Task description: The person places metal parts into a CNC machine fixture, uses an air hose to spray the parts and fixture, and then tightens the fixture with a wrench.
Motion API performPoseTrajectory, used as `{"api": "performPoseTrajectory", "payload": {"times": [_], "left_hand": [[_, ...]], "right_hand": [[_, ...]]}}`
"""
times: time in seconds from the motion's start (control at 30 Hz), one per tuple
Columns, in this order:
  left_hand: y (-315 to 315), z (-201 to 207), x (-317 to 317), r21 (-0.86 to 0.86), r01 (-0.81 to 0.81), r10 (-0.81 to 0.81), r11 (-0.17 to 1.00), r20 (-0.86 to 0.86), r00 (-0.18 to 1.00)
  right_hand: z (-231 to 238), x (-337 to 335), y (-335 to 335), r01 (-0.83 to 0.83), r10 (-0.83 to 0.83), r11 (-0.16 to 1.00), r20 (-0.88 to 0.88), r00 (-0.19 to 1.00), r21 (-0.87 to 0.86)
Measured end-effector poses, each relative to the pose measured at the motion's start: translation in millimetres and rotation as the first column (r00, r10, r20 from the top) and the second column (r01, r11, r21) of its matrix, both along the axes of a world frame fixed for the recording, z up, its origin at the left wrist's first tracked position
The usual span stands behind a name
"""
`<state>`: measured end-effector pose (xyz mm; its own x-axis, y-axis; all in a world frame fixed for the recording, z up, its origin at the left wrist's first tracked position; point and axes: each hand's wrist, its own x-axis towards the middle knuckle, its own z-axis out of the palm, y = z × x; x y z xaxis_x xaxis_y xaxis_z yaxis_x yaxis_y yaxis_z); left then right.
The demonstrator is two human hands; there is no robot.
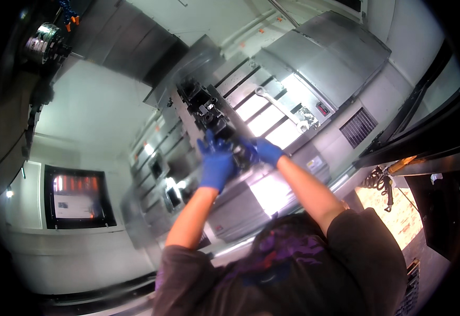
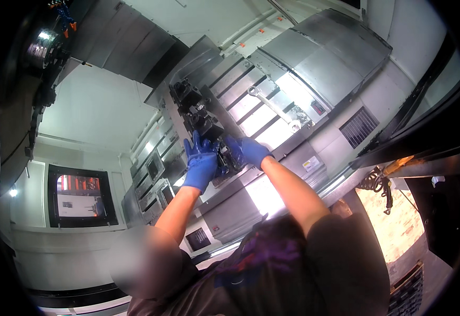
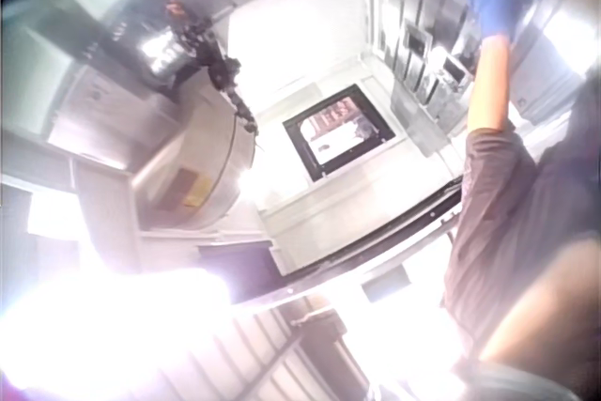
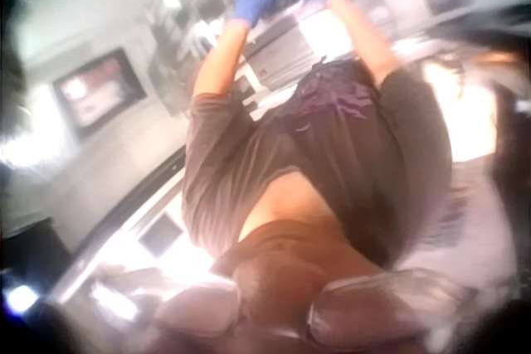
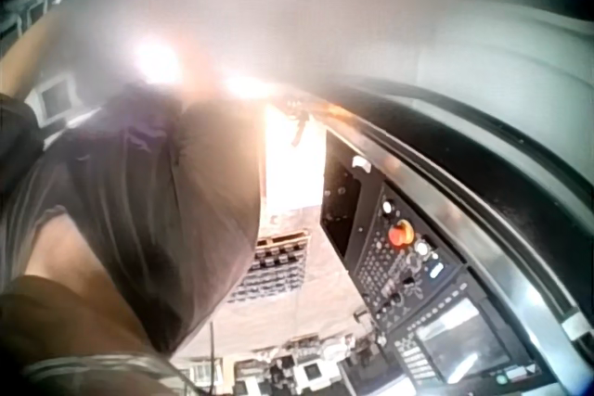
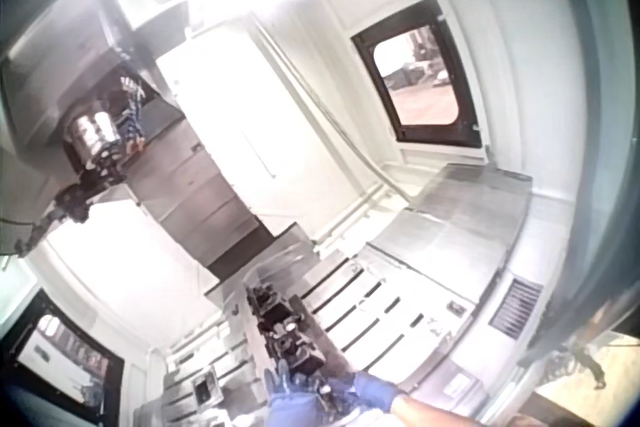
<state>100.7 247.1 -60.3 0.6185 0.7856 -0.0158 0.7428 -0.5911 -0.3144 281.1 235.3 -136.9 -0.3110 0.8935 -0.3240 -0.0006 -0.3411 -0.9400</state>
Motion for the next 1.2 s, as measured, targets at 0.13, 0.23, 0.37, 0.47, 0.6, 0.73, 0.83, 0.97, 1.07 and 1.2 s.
{"api": "performPoseTrajectory", "payload": {"times": [0.13, 0.23, 0.37, 0.47, 0.6, 0.73, 0.83, 0.97, 1.07, 1.2], "left_hand": [[1, 11, 16, -0.028, -0.013, 0.011, 1.000, -0.049, 0.999], [-4, 18, 14, -0.045, -0.032, 0.029, 0.998, -0.076, 0.997], [2, 12, 12, -0.063, -0.010, 0.010, 0.998, -0.002, 1.000], [1, 7, 8, -0.042, 0.009, -0.008, 0.999, 0.007, 1.000], [7, -6, -6, -0.025, -0.004, 0.004, 1.000, -0.026, 1.000], [0, 16, 13, -0.108, -0.052, 0.045, 0.993, -0.066, 0.997], [2, 15, 17, -0.099, -0.034, 0.030, 0.994, -0.045, 0.999], [13, -21, -21, -0.034, -0.041, 0.041, 0.999, -0.004, 0.999], [14, -12, -29, -0.047, -0.002, 0.010, 0.999, 0.181, 0.983], [-25, 76, -23, -0.211, 0.080, 0.060, 0.974, 0.587, 0.807]], "right_hand": [[-30, -22, -1, 0.341, -0.281, 0.819, -0.196, 0.939, 0.461], [-13, -5, 3, 0.047, -0.051, 0.995, -0.042, 0.998, -0.083], [-32, -14, 7, 0.228, -0.272, 0.962, -0.502, 0.821, -0.149], [-38, -21, 7, 0.126, -0.135, 0.871, -0.016, 0.991, 0.474], [-36, -6, 11, 0.057, -0.042, 0.997, -0.228, 0.973, 0.059], [-23, -17, 9, 0.059, -0.119, 0.831, 0.074, 0.990, 0.553], [-53, -17, 20, 0.045, -0.083, 0.908, 0.074, 0.994, 0.416], [-19, -17, 24, -0.180, 0.042, 0.801, 0.246, 0.968, 0.572], [-16, -20, 30, -0.215, 0.000, 0.743, 0.321, 0.947, 0.634], [-2, -10, 38, -0.383, -0.023, 0.723, 0.574, 0.819, 0.575]]}}
